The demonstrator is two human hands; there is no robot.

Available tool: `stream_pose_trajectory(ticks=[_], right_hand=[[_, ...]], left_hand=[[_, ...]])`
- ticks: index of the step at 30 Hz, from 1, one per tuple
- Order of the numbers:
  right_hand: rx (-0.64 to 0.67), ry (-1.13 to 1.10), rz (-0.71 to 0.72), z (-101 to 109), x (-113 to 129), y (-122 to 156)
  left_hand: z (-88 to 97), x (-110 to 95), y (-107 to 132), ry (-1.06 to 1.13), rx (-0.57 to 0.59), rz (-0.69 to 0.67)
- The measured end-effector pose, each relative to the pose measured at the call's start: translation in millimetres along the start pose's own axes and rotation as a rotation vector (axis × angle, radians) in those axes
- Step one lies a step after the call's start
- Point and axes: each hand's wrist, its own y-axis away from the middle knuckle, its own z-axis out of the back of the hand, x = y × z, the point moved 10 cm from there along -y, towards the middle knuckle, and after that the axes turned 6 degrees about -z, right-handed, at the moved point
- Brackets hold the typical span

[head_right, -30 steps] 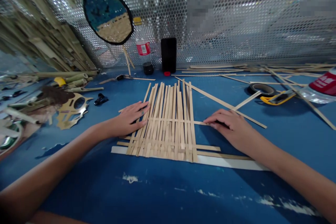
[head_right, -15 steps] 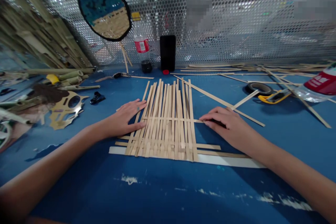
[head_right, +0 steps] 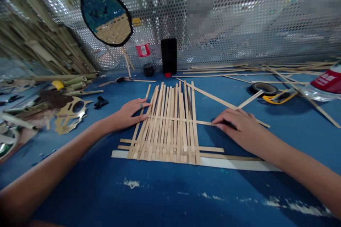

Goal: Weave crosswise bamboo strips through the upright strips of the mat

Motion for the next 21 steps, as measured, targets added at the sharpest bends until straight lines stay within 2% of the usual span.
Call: stream_pose_trajectory(ticks=[3, 7, 11, 16, 21], right_hand=[[0.0, 0.001, -0.007, 1, 1, 1], [-0.009, -0.039, -0.008, 3, 3, 0], [-0.012, -0.073, 0.003, 4, 6, 1], [-0.014, -0.09, -0.01, 4, 4, -1], [0.006, -0.099, -0.024, 1, -4, -4]], left_hand=[[12.5, 9, -28, 0.017, -0.016, 0.003], [33.0, 28, -73, 0.019, -0.107, 0.05], [36.2, 41, -105, 0.006, -0.217, 0.105], [38.4, 45, -111, 0.025, -0.366, 0.115], [50.2, 44, -106, 0.09, -0.411, 0.104]])
